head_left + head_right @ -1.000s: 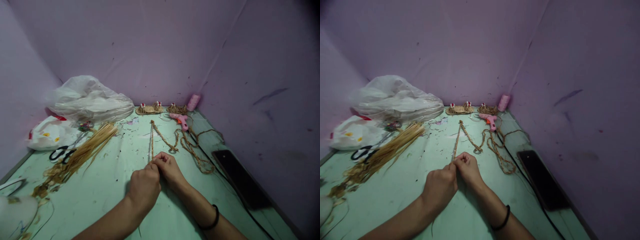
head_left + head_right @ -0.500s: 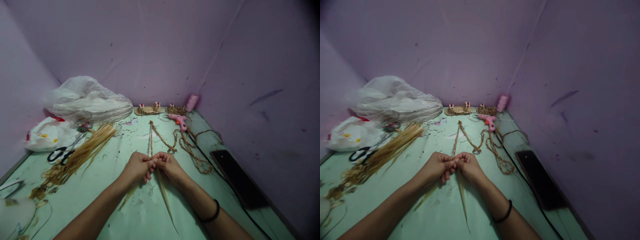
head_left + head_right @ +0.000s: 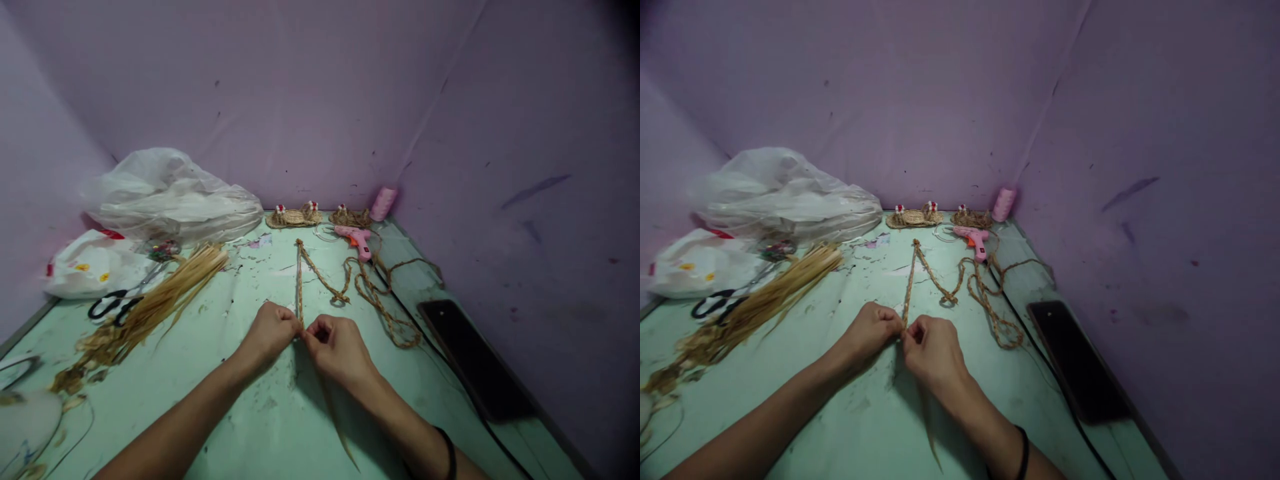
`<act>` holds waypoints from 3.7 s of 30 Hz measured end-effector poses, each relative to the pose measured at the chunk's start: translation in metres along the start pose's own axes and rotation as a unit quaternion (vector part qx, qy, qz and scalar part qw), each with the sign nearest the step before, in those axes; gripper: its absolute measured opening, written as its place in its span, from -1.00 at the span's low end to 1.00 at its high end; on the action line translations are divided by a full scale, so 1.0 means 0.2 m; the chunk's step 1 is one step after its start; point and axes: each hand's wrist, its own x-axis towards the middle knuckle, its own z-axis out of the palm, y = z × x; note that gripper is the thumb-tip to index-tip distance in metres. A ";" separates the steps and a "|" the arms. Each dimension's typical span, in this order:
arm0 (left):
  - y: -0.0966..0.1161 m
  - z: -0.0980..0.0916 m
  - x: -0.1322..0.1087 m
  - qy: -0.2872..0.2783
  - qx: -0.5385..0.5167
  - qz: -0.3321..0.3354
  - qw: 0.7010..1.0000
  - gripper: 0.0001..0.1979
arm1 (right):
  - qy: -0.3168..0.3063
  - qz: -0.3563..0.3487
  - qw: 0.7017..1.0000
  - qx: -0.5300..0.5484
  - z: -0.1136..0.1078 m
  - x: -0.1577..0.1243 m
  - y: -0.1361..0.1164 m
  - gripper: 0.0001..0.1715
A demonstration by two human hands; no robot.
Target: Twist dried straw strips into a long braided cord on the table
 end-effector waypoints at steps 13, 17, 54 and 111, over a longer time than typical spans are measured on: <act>0.00 -0.05 0.00 -0.074 -0.151 -0.063 0.984 -0.92 | 0.070 0.018 0.984 0.160 -0.02 0.04 0.01 -0.73; -0.01 -0.05 0.00 -0.109 -0.141 -0.053 0.982 -0.89 | -0.067 0.136 0.916 0.371 0.02 0.09 0.02 -0.77; 0.07 -0.06 -0.03 -0.075 -0.082 -0.119 0.987 -0.92 | -0.106 0.037 0.931 0.347 0.03 0.11 0.05 -0.85; -0.05 -0.79 0.10 0.341 0.303 0.019 0.890 -0.78 | -0.065 0.156 0.903 0.396 0.05 0.07 0.04 -0.73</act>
